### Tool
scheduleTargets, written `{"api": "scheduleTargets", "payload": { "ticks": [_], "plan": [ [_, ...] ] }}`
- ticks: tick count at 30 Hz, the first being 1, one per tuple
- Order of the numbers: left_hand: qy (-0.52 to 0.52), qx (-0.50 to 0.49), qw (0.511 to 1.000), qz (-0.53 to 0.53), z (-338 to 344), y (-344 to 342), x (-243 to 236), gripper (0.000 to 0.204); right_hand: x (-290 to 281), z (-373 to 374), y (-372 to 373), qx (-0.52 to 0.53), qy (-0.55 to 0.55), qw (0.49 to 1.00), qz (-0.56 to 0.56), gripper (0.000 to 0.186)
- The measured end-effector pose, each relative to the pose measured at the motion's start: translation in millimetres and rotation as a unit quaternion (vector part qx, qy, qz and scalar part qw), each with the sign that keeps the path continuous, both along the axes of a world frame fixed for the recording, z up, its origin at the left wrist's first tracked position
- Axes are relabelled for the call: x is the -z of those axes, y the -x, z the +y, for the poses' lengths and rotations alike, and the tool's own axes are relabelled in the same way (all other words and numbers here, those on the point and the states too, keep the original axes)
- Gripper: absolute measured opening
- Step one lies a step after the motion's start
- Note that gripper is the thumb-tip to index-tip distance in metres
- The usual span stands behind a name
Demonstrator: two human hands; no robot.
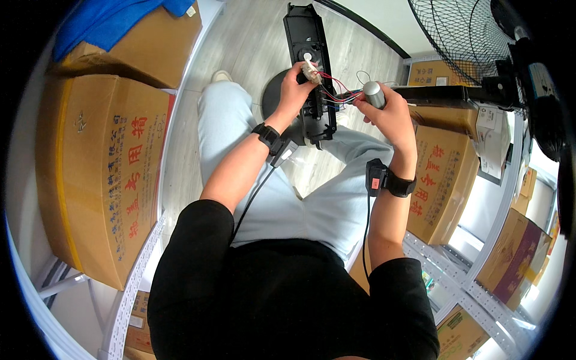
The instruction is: The person sits on the floor and uses a screwdriver to connect wires inside the base of a standing fan. They then close the fan's base cover and adjust the fan's position.
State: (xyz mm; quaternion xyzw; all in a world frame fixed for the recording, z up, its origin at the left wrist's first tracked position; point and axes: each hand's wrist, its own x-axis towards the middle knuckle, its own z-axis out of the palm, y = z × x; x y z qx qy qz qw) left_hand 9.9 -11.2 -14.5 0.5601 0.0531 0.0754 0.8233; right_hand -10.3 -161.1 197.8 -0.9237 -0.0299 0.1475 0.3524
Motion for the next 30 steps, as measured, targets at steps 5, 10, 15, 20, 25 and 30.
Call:
{"api": "scheduleTargets", "payload": {
  "ticks": [5, 10, 15, 20, 25, 30],
  "plan": [
    [-0.021, -0.002, 1.000, 0.014, 1.4, 0.1, 3.1, 0.033, -5.3, 4.7, 5.2, -0.027, 0.042, 0.999, -0.005, 0.029],
    [-0.052, -0.006, 0.999, 0.009, -0.3, -1.5, 9.9, 0.033, -3.0, 16.8, 3.6, -0.061, 0.056, 0.997, -0.005, 0.031],
    [-0.053, -0.001, 0.999, 0.009, -0.9, -0.3, 7.1, 0.032, 2.9, 32.8, 7.8, -0.055, 0.030, 0.997, -0.047, 0.034],
    [-0.076, -0.008, 0.997, -0.016, 0.7, 1.1, 9.7, 0.032, 11.0, 61.1, -6.4, 0.009, 0.004, 0.988, -0.154, 0.035],
    [-0.101, -0.035, 0.994, 0.000, -3.6, -1.6, 18.6, 0.035, 22.5, 70.1, -53.3, -0.033, 0.076, 0.996, -0.018, 0.045],
    [-0.085, -0.034, 0.996, 0.013, -3.3, -0.7, 6.6, 0.037, 38.0, 66.7, -68.4, -0.047, 0.027, 0.984, 0.171, 0.039]
  ]
}}
